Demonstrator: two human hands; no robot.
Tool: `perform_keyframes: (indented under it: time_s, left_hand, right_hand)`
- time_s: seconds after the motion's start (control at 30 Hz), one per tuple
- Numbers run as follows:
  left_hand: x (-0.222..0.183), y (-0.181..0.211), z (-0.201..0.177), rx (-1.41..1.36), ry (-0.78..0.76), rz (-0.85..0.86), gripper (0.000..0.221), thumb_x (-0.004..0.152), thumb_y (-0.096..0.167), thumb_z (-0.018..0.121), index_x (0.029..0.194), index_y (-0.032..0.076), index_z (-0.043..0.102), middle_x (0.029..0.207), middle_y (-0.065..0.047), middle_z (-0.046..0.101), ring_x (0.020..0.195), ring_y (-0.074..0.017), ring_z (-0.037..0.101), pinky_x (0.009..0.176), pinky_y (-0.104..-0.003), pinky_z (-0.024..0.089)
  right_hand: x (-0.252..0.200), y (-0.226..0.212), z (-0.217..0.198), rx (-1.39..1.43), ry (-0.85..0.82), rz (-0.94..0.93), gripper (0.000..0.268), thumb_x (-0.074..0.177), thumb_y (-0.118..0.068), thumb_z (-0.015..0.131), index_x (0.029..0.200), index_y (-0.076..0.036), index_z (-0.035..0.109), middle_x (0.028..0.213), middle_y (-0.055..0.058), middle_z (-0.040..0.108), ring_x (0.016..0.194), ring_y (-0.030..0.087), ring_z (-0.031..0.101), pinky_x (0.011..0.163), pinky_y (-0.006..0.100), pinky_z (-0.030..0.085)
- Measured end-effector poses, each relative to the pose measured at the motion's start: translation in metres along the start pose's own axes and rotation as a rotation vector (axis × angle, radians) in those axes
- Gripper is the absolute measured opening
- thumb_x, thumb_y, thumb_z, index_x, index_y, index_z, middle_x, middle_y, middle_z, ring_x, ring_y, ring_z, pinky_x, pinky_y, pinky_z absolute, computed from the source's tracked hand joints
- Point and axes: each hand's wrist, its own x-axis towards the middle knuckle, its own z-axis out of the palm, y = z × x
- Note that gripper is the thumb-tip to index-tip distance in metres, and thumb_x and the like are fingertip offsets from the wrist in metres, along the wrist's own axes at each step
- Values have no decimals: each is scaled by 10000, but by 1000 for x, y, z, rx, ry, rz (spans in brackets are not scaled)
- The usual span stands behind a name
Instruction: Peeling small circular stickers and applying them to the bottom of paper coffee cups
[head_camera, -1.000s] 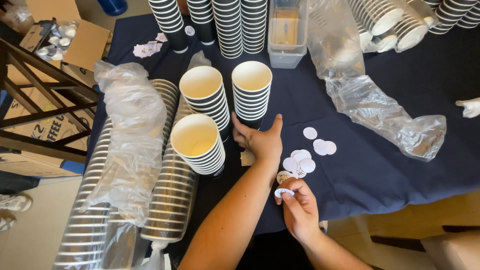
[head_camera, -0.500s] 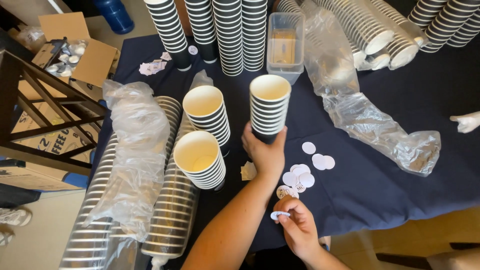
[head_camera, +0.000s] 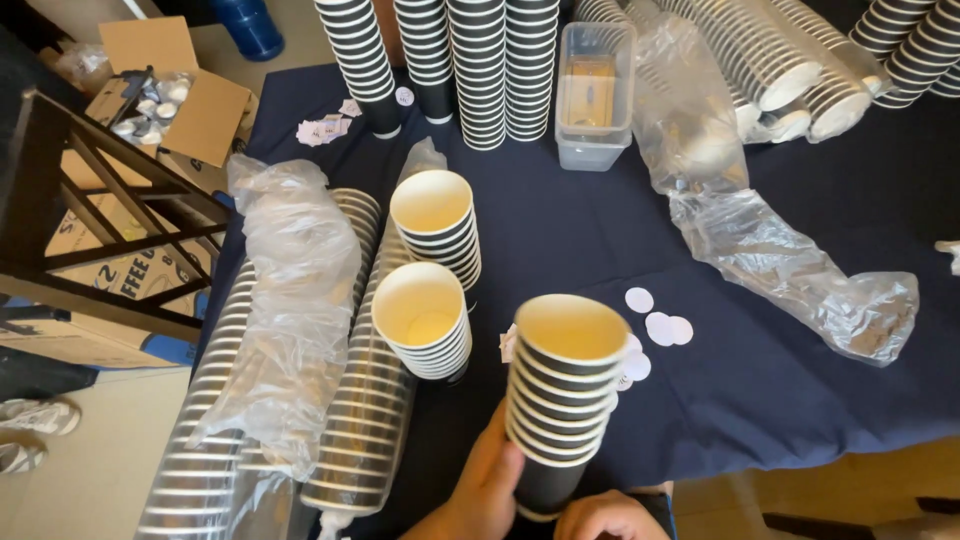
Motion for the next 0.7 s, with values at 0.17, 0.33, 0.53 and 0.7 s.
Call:
perform_keyframes:
  time_s: [0.17, 0.33, 0.53, 0.7]
  left_hand:
    - [-33, -51, -23, -372, 11, -87, 824, 948, 579, 697, 1445, -46, 494, 1432, -182, 591, 1334, -260, 540, 1145, -414, 411]
    - [-34, -46, -31, -318, 16, -219, 835, 840, 661, 812, 1260, -36, 626, 1184, -117, 719, 1073, -187, 654, 944, -346, 526]
    - [-32, -34, -27, -244, -34, -213, 701, 961, 554, 699, 1363, -4, 562, 1335, -131, 640, 1251, -225, 582, 1104, -393, 429]
    - [-31, -31, -25, -415, -42, -169, 633, 1004, 386, 604, 1449, -44, 469, 1437, -189, 567, 1352, -282, 525, 1177, -418, 368]
  right_hand:
    - [17, -17, 18, 134, 107, -104, 217, 1053, -160, 632, 998, 46, 594, 887, 269, 657, 774, 412, 652, 705, 480, 547]
    - [30, -26, 43, 117, 559, -46, 148, 1000, -90, 618, 953, 50, 623, 902, 307, 663, 735, 321, 638, 682, 359, 541]
    - [23, -28, 46, 48, 729, 123, 156, 978, -99, 671, 957, 52, 701, 782, 163, 668, 694, 211, 654, 657, 318, 522]
    - [10, -13, 47, -127, 741, 282, 98, 929, -36, 723, 1007, 23, 725, 894, 112, 731, 807, 159, 661, 748, 291, 533]
